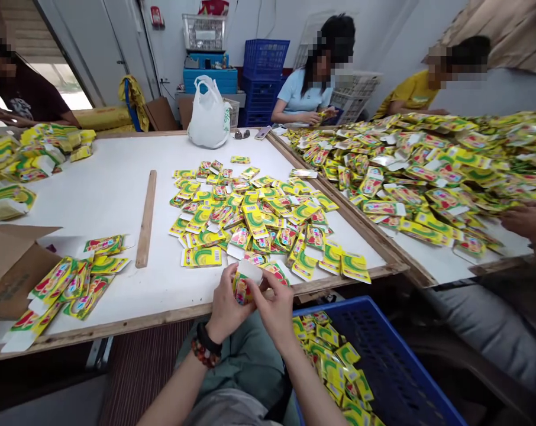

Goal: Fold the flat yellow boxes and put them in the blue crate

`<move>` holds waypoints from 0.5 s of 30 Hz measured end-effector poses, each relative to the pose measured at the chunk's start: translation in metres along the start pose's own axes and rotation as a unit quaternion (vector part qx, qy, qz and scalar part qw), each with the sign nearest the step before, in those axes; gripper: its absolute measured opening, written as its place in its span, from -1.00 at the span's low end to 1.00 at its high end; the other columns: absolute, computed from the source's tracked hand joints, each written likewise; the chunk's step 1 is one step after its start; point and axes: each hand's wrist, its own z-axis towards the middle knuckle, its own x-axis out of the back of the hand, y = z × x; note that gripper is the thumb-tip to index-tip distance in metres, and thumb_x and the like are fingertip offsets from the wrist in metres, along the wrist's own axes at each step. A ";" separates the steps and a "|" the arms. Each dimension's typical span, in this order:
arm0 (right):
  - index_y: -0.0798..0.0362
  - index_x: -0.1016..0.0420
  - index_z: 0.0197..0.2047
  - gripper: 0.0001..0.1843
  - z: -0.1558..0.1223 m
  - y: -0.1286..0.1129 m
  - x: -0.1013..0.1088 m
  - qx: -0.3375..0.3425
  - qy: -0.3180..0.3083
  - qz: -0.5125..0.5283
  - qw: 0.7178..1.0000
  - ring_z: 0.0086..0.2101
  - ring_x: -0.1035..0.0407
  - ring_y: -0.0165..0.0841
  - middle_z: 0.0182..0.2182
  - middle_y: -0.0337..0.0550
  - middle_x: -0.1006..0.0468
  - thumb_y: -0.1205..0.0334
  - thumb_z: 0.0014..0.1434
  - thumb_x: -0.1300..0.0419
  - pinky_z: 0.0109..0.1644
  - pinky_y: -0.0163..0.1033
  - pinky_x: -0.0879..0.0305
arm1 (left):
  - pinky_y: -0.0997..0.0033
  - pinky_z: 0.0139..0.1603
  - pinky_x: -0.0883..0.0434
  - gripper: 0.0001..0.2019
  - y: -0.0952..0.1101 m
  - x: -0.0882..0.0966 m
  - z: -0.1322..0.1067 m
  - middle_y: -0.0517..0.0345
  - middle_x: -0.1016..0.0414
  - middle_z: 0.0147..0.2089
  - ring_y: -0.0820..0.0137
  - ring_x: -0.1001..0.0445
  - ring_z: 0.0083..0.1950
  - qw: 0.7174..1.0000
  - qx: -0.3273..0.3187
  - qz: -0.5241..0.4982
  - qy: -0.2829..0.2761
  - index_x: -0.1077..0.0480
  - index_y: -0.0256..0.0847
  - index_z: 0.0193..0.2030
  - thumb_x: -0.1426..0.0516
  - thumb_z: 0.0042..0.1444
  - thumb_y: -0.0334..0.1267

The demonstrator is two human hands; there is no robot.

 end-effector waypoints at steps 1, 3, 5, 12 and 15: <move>0.03 -0.57 -0.17 -0.72 0.000 -0.001 -0.001 -0.009 -0.006 0.024 1.000 -0.40 -0.42 -0.27 -0.38 -0.16 -0.60 0.07 0.08 -0.26 -0.26 -0.20 -0.37 | 0.18 -0.01 -0.40 -0.23 -0.001 -0.004 -0.004 -0.13 -0.33 0.14 0.17 -0.43 0.04 1.000 -0.011 0.024 0.014 -0.01 -0.18 0.24 -0.27 -0.07 -0.16; 0.01 -0.59 -0.16 -0.68 0.001 -0.003 -0.001 -0.046 -0.057 0.109 0.991 -0.33 -0.45 -0.24 -0.34 -0.17 -0.62 0.01 0.08 -0.25 -0.18 -0.17 -0.39 | 0.16 -0.01 -0.41 -0.26 -0.004 -0.011 -0.008 -0.14 -0.32 0.15 0.14 -0.44 0.06 0.997 -0.036 0.054 0.046 0.01 -0.16 0.24 -0.25 -0.03 -0.14; 0.01 -0.62 -0.20 -0.66 0.005 -0.001 -0.001 -0.112 -0.116 0.212 0.964 -0.28 -0.48 -0.20 -0.34 -0.17 -0.64 -0.05 0.08 -0.24 -0.13 -0.13 -0.40 | 0.18 -0.04 -0.43 -0.35 -0.007 -0.015 -0.009 -0.07 -0.37 0.08 0.17 -0.46 0.02 0.992 -0.082 0.069 0.069 -0.04 -0.13 0.19 -0.22 -0.02 -0.17; -0.10 -0.62 -0.10 -0.66 0.008 0.001 -0.002 -0.124 -0.172 0.244 0.946 0.07 -0.39 -0.11 0.00 -0.14 -0.58 0.03 0.03 -0.32 0.21 0.04 -0.21 | 0.15 -0.10 -0.45 -0.46 -0.012 -0.021 -0.009 -0.14 -0.37 0.03 0.16 -0.48 -0.01 0.982 -0.138 0.096 0.085 -0.01 -0.20 0.13 -0.14 0.06 -0.19; -0.14 -0.61 -0.09 -0.72 0.003 -0.001 0.000 -0.029 -0.148 0.146 0.978 0.08 -0.39 -0.11 -0.01 -0.17 -0.58 0.10 0.11 -0.27 0.24 0.07 -0.18 | 0.10 -0.08 -0.45 -0.39 -0.009 -0.018 -0.007 -0.21 -0.37 0.08 0.11 -0.48 0.01 0.989 -0.104 0.100 0.018 0.06 -0.24 0.22 -0.10 0.10 -0.13</move>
